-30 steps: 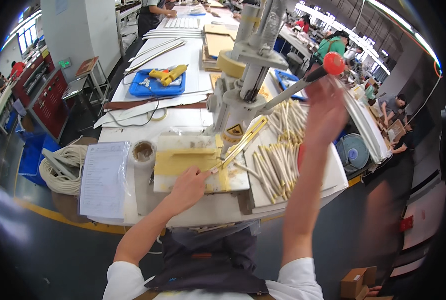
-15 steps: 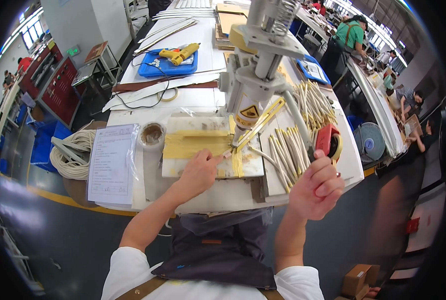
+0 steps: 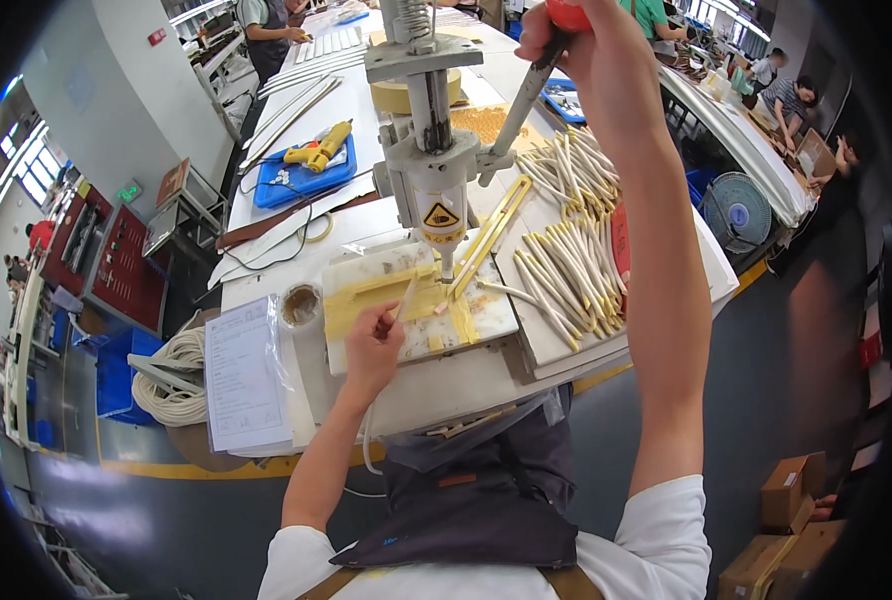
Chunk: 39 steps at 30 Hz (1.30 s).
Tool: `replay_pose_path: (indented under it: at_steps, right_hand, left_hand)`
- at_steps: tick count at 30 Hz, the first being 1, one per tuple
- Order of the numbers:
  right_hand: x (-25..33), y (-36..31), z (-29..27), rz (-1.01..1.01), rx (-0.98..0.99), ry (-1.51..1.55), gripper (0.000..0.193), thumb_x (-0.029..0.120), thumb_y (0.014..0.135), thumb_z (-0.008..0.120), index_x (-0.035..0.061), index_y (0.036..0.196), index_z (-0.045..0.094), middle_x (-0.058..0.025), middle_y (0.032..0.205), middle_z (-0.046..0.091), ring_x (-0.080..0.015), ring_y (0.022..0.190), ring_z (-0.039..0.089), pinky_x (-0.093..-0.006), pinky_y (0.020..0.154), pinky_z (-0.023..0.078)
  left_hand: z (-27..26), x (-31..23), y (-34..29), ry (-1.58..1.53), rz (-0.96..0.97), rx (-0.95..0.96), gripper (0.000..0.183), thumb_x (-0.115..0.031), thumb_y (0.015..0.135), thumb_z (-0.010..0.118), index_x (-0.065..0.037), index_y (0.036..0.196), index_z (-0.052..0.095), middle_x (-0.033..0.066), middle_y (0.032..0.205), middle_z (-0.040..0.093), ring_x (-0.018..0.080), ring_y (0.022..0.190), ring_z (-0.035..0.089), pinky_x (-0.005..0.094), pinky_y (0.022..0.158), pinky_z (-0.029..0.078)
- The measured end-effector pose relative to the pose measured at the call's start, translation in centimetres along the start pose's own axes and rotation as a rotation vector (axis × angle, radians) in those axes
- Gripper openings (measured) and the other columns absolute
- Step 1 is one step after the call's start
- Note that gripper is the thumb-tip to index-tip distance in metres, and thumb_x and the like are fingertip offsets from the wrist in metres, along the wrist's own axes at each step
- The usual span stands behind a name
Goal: The person repeatedly picks up white cables and yellow plastic sleeves, inserts the sleeves onto the cable ends, and places the finished pieces into a pile on the table. The process is performed one at a time in a repetitive loop.
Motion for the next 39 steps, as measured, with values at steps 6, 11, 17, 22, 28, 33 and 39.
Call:
replay_pose_path:
  at_steps: [6, 11, 17, 22, 28, 33, 39]
  right_hand:
    - [-10.1, -11.9, -4.2, 0.062, -0.044, -0.857, 0.038, 0.021, 0.086, 0.073, 0.0042, 0.121, 0.072, -0.0188, 0.129, 0.067, -0.0308, 0.117, 0.066, -0.0397, 0.101, 0.050]
    - [-19.1, -19.4, -0.3, 0.275, 0.553, -1.061, 0.041, 0.023, 0.078, 0.072, 0.0132, 0.118, 0.076, -0.0207, 0.151, 0.048, -0.0361, 0.141, 0.042, -0.0477, 0.114, 0.037]
    - [-21.1, -19.9, 1.2, 0.209, 0.736, -1.143, 0.031, 0.015, 0.077, 0.065, 0.0138, 0.104, 0.079, -0.0155, 0.153, 0.046, -0.0329, 0.146, 0.036, -0.0493, 0.114, 0.034]
    - [-21.1, -20.0, 0.1, 0.202, 0.565, -0.964, 0.019, 0.012, 0.076, 0.066, 0.0141, 0.090, 0.079, -0.0101, 0.142, 0.058, -0.0309, 0.136, 0.048, -0.0489, 0.107, 0.040]
    - [-16.1, -21.4, -0.1, -0.204, 0.363, -0.855, 0.019, 0.006, 0.073, 0.077, 0.0123, 0.091, 0.076, -0.0051, 0.114, 0.070, -0.0267, 0.100, 0.063, -0.0404, 0.086, 0.051]
    - [-5.3, -27.6, 2.2, -0.183, 0.228, -0.487, 0.027, -0.003, 0.070, 0.078, 0.0054, 0.095, 0.075, -0.0126, 0.098, 0.073, -0.0243, 0.076, 0.071, -0.0310, 0.063, 0.057]
    - [-3.0, -32.7, 5.5, -0.269, 0.522, -0.241, 0.027, 0.001, 0.075, 0.078, 0.0009, 0.102, 0.072, -0.0131, 0.108, 0.072, -0.0269, 0.086, 0.073, -0.0342, 0.071, 0.062]
  left_hand:
    - [0.6, -0.8, 0.6, -0.153, -0.095, 0.042, 0.036, 0.001, 0.091, 0.065, 0.007, 0.126, 0.059, 0.0026, 0.086, 0.060, 0.0072, 0.069, 0.061, 0.0218, 0.063, 0.051]
    - [0.2, 0.0, 0.3, -0.142, -0.088, 0.042, 0.030, 0.001, 0.094, 0.063, 0.009, 0.123, 0.060, 0.0029, 0.086, 0.061, 0.0069, 0.070, 0.061, 0.0216, 0.063, 0.053]
    - [-0.2, 0.4, 0.5, -0.134, -0.088, 0.002, 0.029, -0.001, 0.095, 0.063, 0.008, 0.123, 0.063, 0.0029, 0.086, 0.064, 0.0061, 0.069, 0.060, 0.0205, 0.062, 0.051]
    - [-0.3, -0.7, 0.5, -0.084, -0.156, 0.003, 0.027, -0.007, 0.097, 0.065, 0.007, 0.120, 0.066, 0.0009, 0.086, 0.064, 0.0054, 0.067, 0.058, 0.0200, 0.059, 0.048]
    - [-2.1, -3.2, -0.1, -0.497, -0.503, 0.112, 0.033, -0.020, 0.103, 0.061, 0.004, 0.127, 0.062, 0.0008, 0.084, 0.063, 0.0005, 0.050, 0.038, 0.0180, 0.043, 0.031]
    - [-1.0, -5.6, -4.5, -0.562, -0.680, 0.234, 0.042, -0.030, 0.104, 0.060, 0.003, 0.130, 0.059, 0.0101, 0.104, 0.070, -0.0016, 0.045, 0.026, 0.0188, 0.038, 0.021]
    - [0.8, -7.1, -5.3, -0.739, -0.731, 0.335, 0.044, -0.032, 0.106, 0.055, 0.004, 0.132, 0.058, 0.0170, 0.113, 0.071, -0.0028, 0.044, 0.025, 0.0161, 0.036, 0.022]
Point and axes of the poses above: each hand's wrist, its own y-axis towards the middle knuckle, its own z-axis out of the palm, x = y × z, the point moved 2 cm from there along y, towards the middle knuckle
